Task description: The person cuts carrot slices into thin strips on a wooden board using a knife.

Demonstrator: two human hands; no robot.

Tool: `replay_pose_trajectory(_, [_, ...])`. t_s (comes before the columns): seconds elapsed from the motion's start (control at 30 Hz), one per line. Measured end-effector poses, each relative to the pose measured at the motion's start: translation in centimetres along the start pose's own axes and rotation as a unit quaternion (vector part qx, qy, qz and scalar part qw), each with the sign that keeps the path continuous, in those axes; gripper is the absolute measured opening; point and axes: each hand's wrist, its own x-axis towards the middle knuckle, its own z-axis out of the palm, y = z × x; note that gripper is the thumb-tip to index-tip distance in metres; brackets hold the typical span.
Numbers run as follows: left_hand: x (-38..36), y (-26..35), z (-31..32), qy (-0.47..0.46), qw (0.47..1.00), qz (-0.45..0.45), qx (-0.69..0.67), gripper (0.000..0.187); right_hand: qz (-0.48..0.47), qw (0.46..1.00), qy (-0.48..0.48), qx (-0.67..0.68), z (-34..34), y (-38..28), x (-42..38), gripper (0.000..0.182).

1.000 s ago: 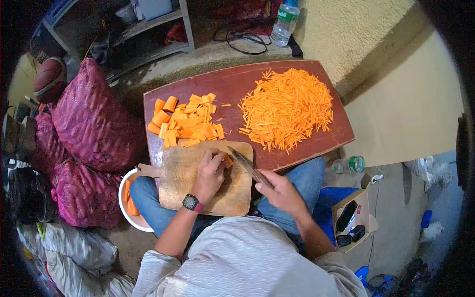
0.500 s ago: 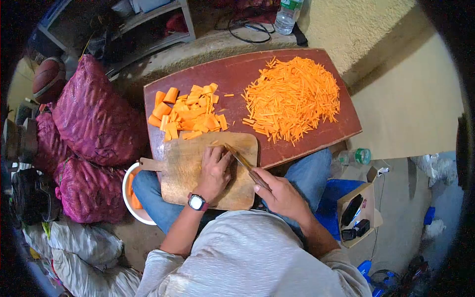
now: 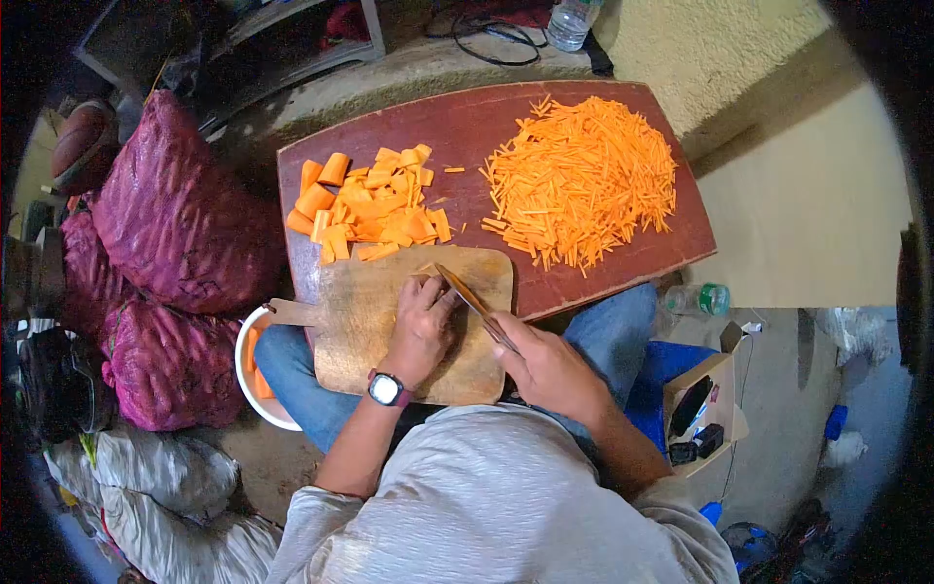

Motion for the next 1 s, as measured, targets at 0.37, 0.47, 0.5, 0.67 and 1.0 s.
replay_pose_trajectory(0.37, [-0.2, 0.0, 0.1, 0.012, 1.000, 0.006, 0.019, 0.049, 0.057, 0.998, -0.021, 0.012, -0.3, -1.5, -0.8, 0.041])
replay_pose_trajectory(0.47, [-0.5, -0.5, 0.8, 0.021, 1.000, -0.001, -0.011, 0.049, 0.035, 0.999, -0.002, 0.016, 1.0, 0.1, -0.3, 0.041])
replay_pose_trajectory(0.5, [-0.5, -0.4, 0.8, 0.022, 1.000, -0.002, -0.012, 0.049, 0.036, 0.999, -0.003, 0.015, 0.8, 0.0, 0.1, 0.041])
replay_pose_trajectory(0.67, [-0.3, -0.2, 0.5, 0.053, 0.998, 0.009, -0.025, 0.047, 0.038, 0.999, -0.018, 0.023, 0.0, -0.6, -0.5, 0.040])
replay_pose_trajectory(1.0, [-0.3, 0.0, 0.0, 0.047, 0.999, 0.002, 0.015, 0.050, 0.028, 0.999, -0.017, 0.028, 0.6, -0.6, 0.0, 0.040])
